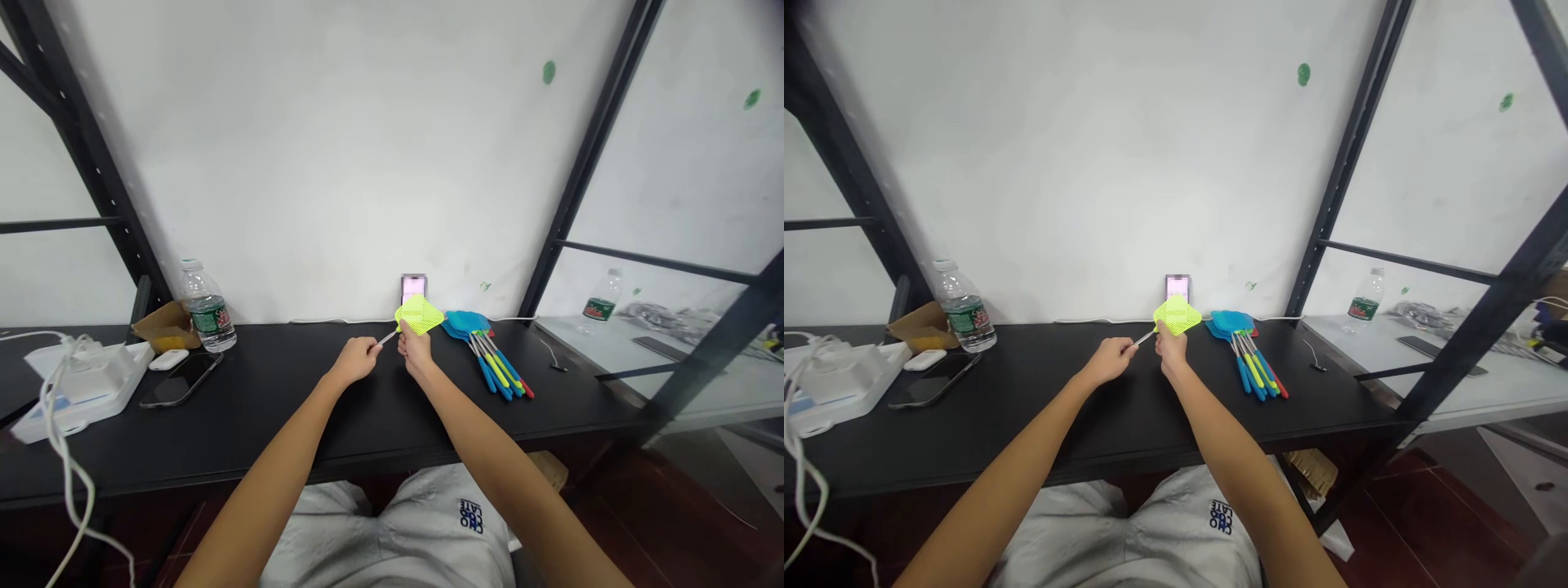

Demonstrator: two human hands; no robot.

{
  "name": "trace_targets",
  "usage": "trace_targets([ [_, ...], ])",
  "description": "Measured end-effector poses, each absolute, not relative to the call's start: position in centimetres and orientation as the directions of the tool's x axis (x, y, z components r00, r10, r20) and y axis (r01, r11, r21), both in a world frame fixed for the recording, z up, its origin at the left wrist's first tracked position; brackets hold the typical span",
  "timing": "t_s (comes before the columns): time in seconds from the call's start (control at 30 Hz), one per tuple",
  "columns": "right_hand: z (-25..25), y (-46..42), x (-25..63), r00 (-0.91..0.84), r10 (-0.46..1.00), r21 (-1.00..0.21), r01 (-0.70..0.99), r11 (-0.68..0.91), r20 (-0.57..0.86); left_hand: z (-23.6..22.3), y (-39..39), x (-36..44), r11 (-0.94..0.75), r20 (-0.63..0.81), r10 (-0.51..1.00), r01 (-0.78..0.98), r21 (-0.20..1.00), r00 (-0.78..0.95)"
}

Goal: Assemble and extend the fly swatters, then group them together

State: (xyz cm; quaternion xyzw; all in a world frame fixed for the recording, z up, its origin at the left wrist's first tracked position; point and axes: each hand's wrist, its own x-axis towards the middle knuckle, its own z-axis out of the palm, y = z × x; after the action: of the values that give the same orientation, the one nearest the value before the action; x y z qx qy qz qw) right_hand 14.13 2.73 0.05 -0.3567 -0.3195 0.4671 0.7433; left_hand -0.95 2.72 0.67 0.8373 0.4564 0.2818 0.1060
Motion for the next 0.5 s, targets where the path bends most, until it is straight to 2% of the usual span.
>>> trace_targets([
  [0.23, 0.05, 2.73, 14.17, 0.351, 0.928, -0.856, -0.434, 0.281, 0.126, 0.93, 2.35, -0.61, -0.542, 0.369, 0.837, 0.704, 0.459, 0.404],
  [0.37, -0.21, 2.69, 13.8, 0.27, 0.943, -0.902, -0.328, 0.28, 0.195, 1.3, 2.02, -0.4, -0.525, 0.379, 0.847, 0.703, 0.479, 0.374],
  [0.5, -0.5, 2.62, 13.58, 0.185, 0.955, -0.947, -0.181, 0.264, 0.23, 1.35, 1.9, -0.52, -0.5, 0.304, 0.865, 0.636, 0.588, 0.399],
])
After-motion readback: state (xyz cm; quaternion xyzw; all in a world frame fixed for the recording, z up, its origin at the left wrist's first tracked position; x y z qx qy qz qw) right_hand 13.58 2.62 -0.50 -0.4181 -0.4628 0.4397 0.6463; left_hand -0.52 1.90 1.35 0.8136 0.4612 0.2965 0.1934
